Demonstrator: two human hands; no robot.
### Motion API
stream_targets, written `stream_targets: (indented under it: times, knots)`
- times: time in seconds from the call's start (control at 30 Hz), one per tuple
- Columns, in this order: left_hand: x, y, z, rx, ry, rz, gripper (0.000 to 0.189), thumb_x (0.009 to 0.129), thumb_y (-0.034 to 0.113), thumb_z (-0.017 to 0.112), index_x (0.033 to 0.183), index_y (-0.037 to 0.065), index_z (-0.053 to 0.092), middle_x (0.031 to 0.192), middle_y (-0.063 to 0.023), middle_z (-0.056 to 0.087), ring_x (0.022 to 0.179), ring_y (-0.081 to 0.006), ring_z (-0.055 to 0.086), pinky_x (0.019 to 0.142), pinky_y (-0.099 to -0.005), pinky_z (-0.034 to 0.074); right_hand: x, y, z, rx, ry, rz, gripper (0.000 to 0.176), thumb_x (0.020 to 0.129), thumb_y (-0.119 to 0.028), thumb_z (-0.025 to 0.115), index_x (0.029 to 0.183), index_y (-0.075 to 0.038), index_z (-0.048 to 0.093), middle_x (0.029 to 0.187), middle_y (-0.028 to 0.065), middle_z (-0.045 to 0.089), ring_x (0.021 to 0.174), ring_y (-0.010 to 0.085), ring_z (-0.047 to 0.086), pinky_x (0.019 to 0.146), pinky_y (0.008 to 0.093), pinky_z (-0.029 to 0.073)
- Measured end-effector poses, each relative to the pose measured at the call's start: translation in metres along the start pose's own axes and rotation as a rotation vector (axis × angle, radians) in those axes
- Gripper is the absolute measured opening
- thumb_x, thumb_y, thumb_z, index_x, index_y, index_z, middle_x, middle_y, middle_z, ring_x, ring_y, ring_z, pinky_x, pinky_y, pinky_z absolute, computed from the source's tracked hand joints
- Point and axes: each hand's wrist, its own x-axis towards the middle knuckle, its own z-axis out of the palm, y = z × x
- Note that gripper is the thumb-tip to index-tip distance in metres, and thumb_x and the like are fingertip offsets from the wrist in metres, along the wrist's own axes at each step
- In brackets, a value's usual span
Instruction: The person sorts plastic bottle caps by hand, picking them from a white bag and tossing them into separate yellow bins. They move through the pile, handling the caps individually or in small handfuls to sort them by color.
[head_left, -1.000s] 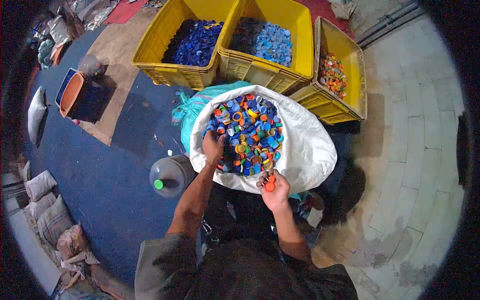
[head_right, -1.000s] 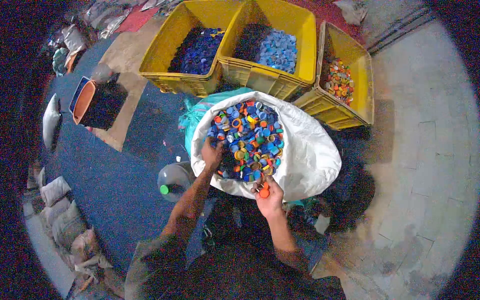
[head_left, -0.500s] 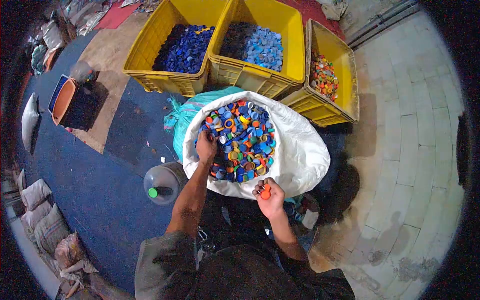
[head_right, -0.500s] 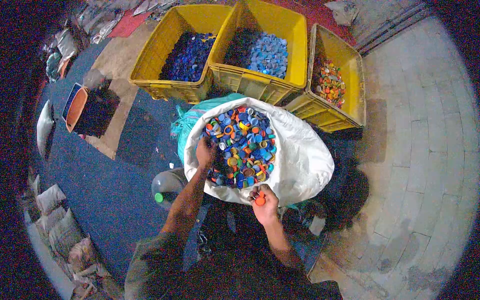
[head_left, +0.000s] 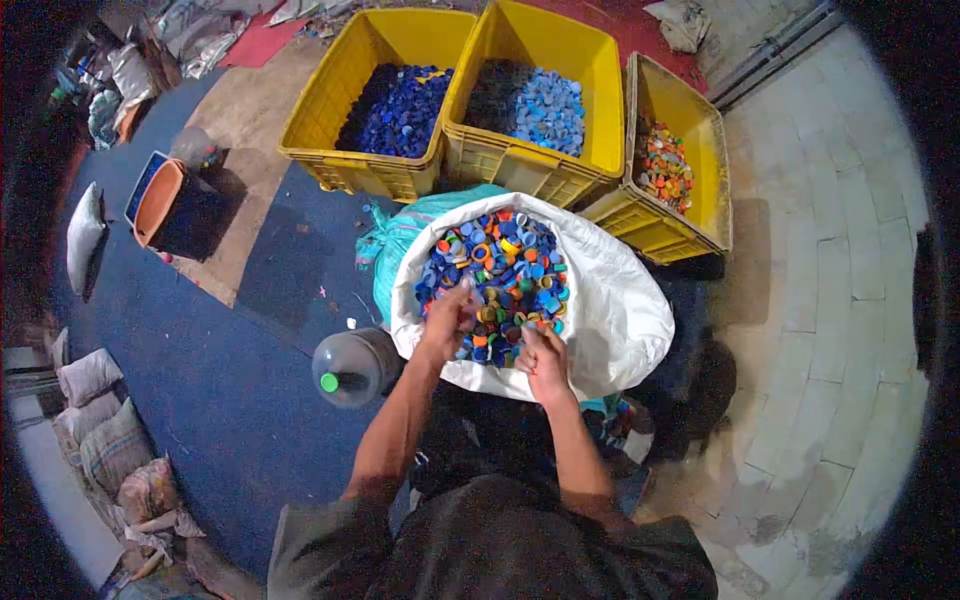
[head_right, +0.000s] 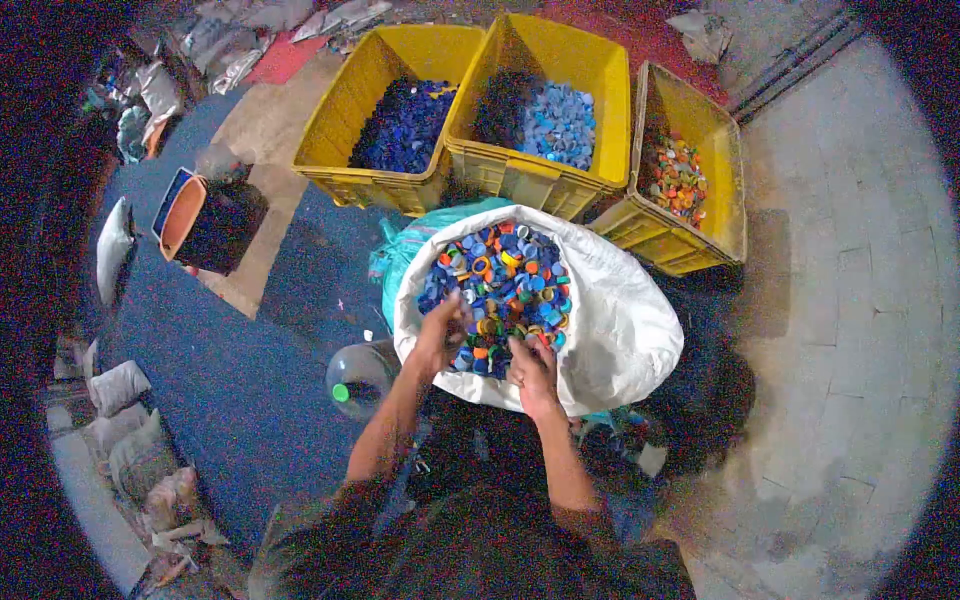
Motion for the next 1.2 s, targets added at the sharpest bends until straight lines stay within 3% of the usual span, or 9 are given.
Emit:
stream_targets:
  times: [0.13,0.23,0.47,0.5,0.6,0.7,0.8,0.9,1.2]
  knots:
    - [-0.048,-0.002,0.045,-0.092,0.079,-0.089,0.028,0.088,0.036,0.059,0.075,0.012,0.052,0.065,0.001,0.054,0.052,-0.0086,0.048,0.043,-0.0199,0.036,0.011,-0.012,0.037,-0.674,-0.024,-0.502,0.033,0.075,-0.018,0.073,0.103,-0.004,0.061,0.064,-0.0046,0.05,0.055,0.0048,0.046,0.051,0.0208,0.038]
    - [-0.054,-0.012,0.05,-0.078,0.077,-0.054,0.03,0.09,0.04,0.053,0.078,0.013,0.054,0.063,0.0036,0.052,0.051,-0.0083,0.046,0.046,-0.0211,0.037,0.013,-0.019,0.047,-0.899,-0.051,-0.493,0.03,0.076,-0.023,0.072,0.098,-0.004,0.064,0.071,-0.0007,0.061,0.063,0.0054,0.054,0.057,0.0215,0.042]
    - [-0.091,0.011,0.071,-0.029,0.09,0.131,0.03,0.093,0.04,0.048,0.092,0.01,0.054,0.08,0.0013,0.055,0.061,-0.0073,0.049,0.047,-0.0203,0.035,0.0,-0.022,0.053,-0.474,-0.15,-0.181,0.025,0.083,-0.027,0.064,0.088,-0.003,0.063,0.073,0.0018,0.063,0.055,0.0051,0.05,0.051,0.0212,0.039]
    - [-0.094,0.012,0.066,-0.028,-0.008,0.132,0.033,0.093,0.035,0.05,0.11,0.008,0.053,0.084,0.001,0.055,0.061,-0.0063,0.049,0.047,-0.0185,0.035,-0.003,-0.027,0.052,-0.41,-0.169,-0.086,0.022,0.083,-0.026,0.063,0.087,-0.004,0.063,0.071,0.0006,0.062,0.052,0.0041,0.047,0.048,0.0207,0.037]
    - [-0.095,0.01,0.053,0.002,-0.329,0.119,0.038,0.094,0.028,0.051,0.125,0.008,0.048,0.086,0.0016,0.056,0.062,-0.0048,0.049,0.047,-0.0165,0.034,-0.011,-0.027,0.048,-0.175,-0.19,0.048,0.013,0.084,-0.021,0.061,0.083,-0.008,0.06,0.064,-0.0036,0.053,0.046,0.0009,0.036,0.042,0.0187,0.027]
    - [-0.094,0.006,0.052,-0.021,-0.337,0.087,0.041,0.092,0.021,0.053,0.13,0.007,0.044,0.091,0.0004,0.058,0.068,-0.0054,0.054,0.049,-0.0161,0.041,-0.018,-0.035,0.047,-0.043,-0.232,0.132,0.011,0.084,-0.019,0.062,0.084,-0.008,0.06,0.062,-0.0044,0.051,0.047,0.0019,0.039,0.042,0.0188,0.028]
    - [-0.096,0.003,0.054,-0.095,-0.378,0.077,0.044,0.09,0.021,0.056,0.13,0.007,0.043,0.097,-0.0018,0.059,0.076,-0.0088,0.059,0.054,-0.0175,0.05,-0.031,-0.049,0.064,-0.253,-0.107,0.014,0.013,0.084,-0.02,0.062,0.085,-0.007,0.061,0.062,-0.0039,0.05,0.047,0.0024,0.041,0.042,0.0199,0.029]
    - [-0.098,0.0,0.056,-0.2,-0.377,0.076,0.058,0.082,0.026,0.065,0.131,0.008,0.039,0.104,-0.0037,0.057,0.081,-0.0122,0.061,0.056,-0.02,0.055,-0.03,-0.035,0.061,-0.703,0.122,-0.677,0.016,0.082,-0.019,0.065,0.087,-0.005,0.061,0.06,-0.0045,0.049,0.048,0.0017,0.039,0.043,0.0205,0.028]
    - [-0.091,-0.016,0.036,-0.256,-0.416,0.1,0.059,0.078,0.017,0.07,0.129,0.006,0.042,0.11,-0.0096,0.058,0.087,-0.0191,0.062,0.065,-0.0262,0.058,-0.059,-0.045,0.078,-0.653,-0.031,-0.532,0.021,0.078,-0.022,0.071,0.082,-0.003,0.066,0.066,-0.0025,0.058,0.057,0.0026,0.046,0.051,0.021,0.038]
